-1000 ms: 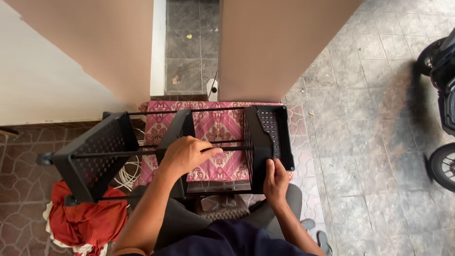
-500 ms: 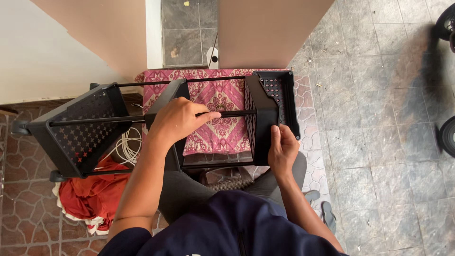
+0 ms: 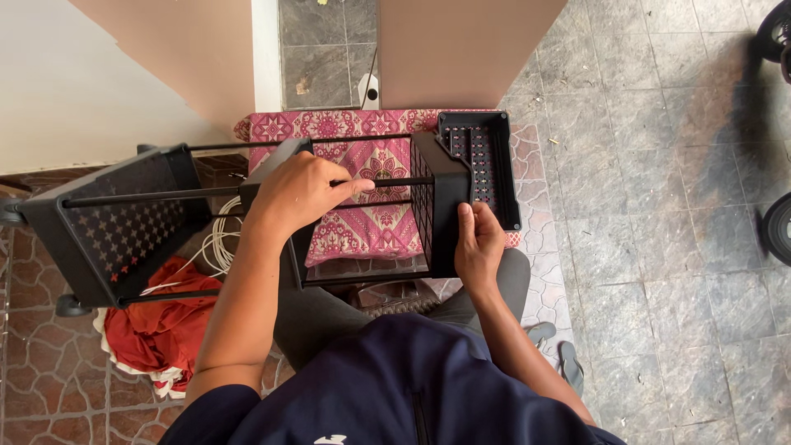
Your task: The person assembles a black plastic storage unit by connecting side panels, inserting crossbars, and attaching four legs. They repeatedly adjust and reseat components to ensure alignment and stability.
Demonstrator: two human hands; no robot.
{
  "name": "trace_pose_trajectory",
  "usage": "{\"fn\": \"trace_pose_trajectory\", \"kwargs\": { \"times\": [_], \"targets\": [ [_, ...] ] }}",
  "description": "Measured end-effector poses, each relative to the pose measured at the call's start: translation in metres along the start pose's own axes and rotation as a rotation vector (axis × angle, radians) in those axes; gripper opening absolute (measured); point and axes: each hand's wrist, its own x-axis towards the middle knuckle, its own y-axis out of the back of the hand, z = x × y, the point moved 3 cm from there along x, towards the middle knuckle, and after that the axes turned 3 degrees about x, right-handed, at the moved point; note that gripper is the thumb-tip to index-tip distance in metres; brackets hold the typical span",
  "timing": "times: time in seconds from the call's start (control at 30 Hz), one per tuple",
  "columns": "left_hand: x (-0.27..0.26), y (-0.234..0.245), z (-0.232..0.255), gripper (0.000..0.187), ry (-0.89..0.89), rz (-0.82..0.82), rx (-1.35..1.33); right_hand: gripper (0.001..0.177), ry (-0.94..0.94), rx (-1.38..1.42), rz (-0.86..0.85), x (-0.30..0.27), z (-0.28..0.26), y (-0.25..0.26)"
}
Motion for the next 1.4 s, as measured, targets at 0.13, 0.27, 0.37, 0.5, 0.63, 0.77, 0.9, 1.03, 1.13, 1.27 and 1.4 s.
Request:
{"fn": "trace_pose_trajectory", "kwargs": {
  "times": [0.13, 0.27, 0.37, 0.5, 0.63, 0.77, 0.9, 1.03, 1.13, 1.27, 1.4],
  "targets": [
    [0.007, -0.012, -0.005, 0.049, 0.000, -0.025, 0.050, 0.026, -0.050, 0.055, -0.056, 0.010, 0.001, -0.003],
    [0.010, -0.021, -0.010, 0.042, -0.008, 0.021, 0.058, 0.022, -0.138, -0.016, -0.069, 0.015, 0.001, -0.001],
    [0.017, -0.024, -0.016, 0.042, -0.028, 0.108, 0.096, 0.019, -0.090, 0.023, -0.142, 0.006, 0.002, -0.001],
    [0.027, -0.027, -0.025, 0.040, -0.203, 0.313, 0.072, 0.027, 0.002, -0.165, -0.101, -0.009, 0.008, -0.001],
    [0.035, -0.054, -0.019, 0.037, -0.270, 0.241, 0.139, 0.028, -0.002, -0.180, -0.055, -0.011, 0.016, -0.003],
    [0.043, -0.089, 0.017, 0.044, -0.447, 0.339, 0.243, 0.030, -0.025, -0.197, -0.040, -0.011, 0.021, -0.002],
    [0.053, -0.099, 0.036, 0.048, -0.482, 0.397, 0.218, 0.031, -0.030, -0.067, -0.074, -0.011, 0.025, 0.000],
    [0.060, -0.089, 0.027, 0.044, -0.442, 0.273, 0.020, 0.033, -0.015, -0.006, -0.095, -0.010, 0.027, 0.000],
    [0.065, -0.086, 0.026, 0.039, -0.457, 0.293, 0.036, 0.034, -0.049, -0.009, -0.080, -0.013, 0.027, -0.003],
    [0.068, -0.087, 0.028, 0.037, -0.466, 0.277, 0.045, 0.036, -0.030, 0.017, -0.092, -0.011, 0.022, -0.004],
    [0.065, -0.084, 0.027, 0.035, -0.491, 0.311, 0.044, 0.035, -0.032, -0.009, -0.090, -0.013, 0.022, -0.004]
  ]
}}
